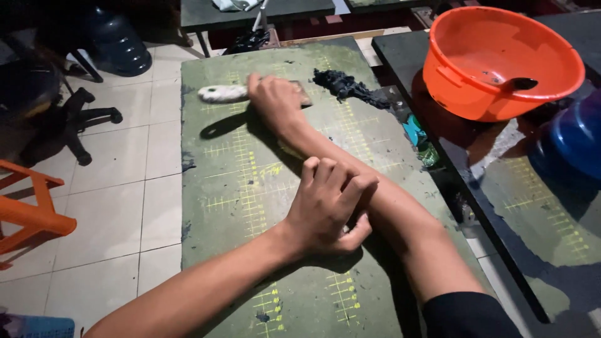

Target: Scraping excess black ink from a screen printing board using a putty knife and a small scraper tool.

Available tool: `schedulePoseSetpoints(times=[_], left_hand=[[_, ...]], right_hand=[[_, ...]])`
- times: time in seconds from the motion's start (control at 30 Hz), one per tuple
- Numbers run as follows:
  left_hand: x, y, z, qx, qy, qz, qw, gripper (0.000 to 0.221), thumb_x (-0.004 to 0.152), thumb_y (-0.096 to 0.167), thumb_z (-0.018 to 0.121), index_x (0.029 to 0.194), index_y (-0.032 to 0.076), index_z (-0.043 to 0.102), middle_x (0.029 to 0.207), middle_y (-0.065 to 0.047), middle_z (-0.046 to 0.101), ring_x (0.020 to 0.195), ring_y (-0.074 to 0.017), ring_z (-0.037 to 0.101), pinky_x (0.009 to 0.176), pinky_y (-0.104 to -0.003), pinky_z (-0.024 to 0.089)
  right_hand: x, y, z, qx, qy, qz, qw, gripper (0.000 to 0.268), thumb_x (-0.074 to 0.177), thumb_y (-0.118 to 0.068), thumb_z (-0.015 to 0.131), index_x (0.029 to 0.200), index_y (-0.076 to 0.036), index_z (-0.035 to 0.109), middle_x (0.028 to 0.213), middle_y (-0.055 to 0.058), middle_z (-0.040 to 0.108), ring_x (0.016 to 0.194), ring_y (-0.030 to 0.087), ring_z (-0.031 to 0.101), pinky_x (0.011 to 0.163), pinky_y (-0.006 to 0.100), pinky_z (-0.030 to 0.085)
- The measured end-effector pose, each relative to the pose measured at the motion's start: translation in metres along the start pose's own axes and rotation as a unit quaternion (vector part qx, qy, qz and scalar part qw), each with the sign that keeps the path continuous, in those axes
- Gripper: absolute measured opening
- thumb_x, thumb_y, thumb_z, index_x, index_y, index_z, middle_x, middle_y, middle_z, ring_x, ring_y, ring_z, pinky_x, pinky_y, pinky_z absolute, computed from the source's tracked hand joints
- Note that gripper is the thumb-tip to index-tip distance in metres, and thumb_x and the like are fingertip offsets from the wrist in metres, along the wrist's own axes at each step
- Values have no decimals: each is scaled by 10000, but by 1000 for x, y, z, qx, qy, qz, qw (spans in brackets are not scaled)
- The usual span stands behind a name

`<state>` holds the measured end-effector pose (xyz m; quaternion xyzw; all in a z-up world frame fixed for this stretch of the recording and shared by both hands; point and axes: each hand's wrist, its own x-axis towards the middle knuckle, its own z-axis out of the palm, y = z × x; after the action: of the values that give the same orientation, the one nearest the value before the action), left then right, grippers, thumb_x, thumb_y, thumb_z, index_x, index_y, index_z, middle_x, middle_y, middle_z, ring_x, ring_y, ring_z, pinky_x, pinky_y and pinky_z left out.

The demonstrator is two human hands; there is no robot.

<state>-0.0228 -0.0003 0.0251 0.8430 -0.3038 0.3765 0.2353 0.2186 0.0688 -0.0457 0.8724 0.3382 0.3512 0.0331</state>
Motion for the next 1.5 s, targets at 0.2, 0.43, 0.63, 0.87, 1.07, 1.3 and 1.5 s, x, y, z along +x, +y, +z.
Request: schedulePoseSetpoints(times=[0.2, 0.43, 0.63, 0.87, 1.07, 1.3, 1.5], left_hand=[[3, 1, 1, 5, -3, 8, 1000, 435, 724, 270, 638, 1098, 65, 554, 905, -147, 495, 800, -343, 436, 783, -452, 314], [2, 2, -1, 9, 7, 2, 1000, 409, 757, 242, 639, 1122, 79, 554, 954, -142, 532, 823, -341, 460, 786, -460, 334], [0, -1, 0, 6, 25, -3, 1000, 401, 830, 240, 648, 1187, 76, 565, 959, -125, 553, 847, -329, 492, 816, -460, 352], [-2, 0, 2, 15, 23, 8, 1000, 413, 853, 251, 686, 1208, 81, 562, 989, -132, 567, 855, -336, 496, 826, -456, 347], [0, 0, 0, 22, 20, 18, 999, 425, 853, 261, 664, 1219, 73, 561, 980, -143, 568, 862, -333, 505, 819, -447, 343], [3, -1, 4, 16, 2, 24, 1000, 420, 840, 266, 691, 1191, 78, 556, 962, -140, 545, 851, -329, 496, 843, -453, 356], [2, -2, 4, 10, 2, 19, 1000, 391, 856, 244, 681, 1189, 67, 578, 962, -146, 556, 850, -342, 508, 827, -462, 347]], right_hand=[[4, 24, 10, -58, 18, 36, 998, 110, 1007, -74, 564, 911, -48, 612, 610, 40, 603, 392, 134, 520, 260, 318, 402], [19, 40, 23, -34, 22, 86, 995, 140, 854, -66, 703, 855, -122, 575, 560, -5, 607, 357, 157, 530, 241, 389, 409], [30, 60, -11, 62, -113, 142, 981, 159, 1005, 33, 579, 1149, -23, 616, 636, 36, 654, 377, 137, 556, 245, 299, 503], [26, 79, -12, 78, -102, 163, 978, 169, 977, 61, 574, 1122, -18, 609, 672, 61, 647, 441, 186, 580, 305, 375, 539], [33, 127, -33, 167, -131, 260, 942, 289, 933, 57, 629, 1199, -54, 645, 873, 103, 734, 586, 156, 667, 384, 290, 563], [33, 170, -57, 237, 94, 298, 920, 81, 914, -76, 638, 850, -69, 589, 682, 90, 659, 590, 237, 707, 474, 372, 560], [19, 144, -45, 320, 138, 240, 906, 102, 954, -72, 598, 1054, -51, 595, 696, 148, 713, 539, 231, 716, 402, 332, 573]])
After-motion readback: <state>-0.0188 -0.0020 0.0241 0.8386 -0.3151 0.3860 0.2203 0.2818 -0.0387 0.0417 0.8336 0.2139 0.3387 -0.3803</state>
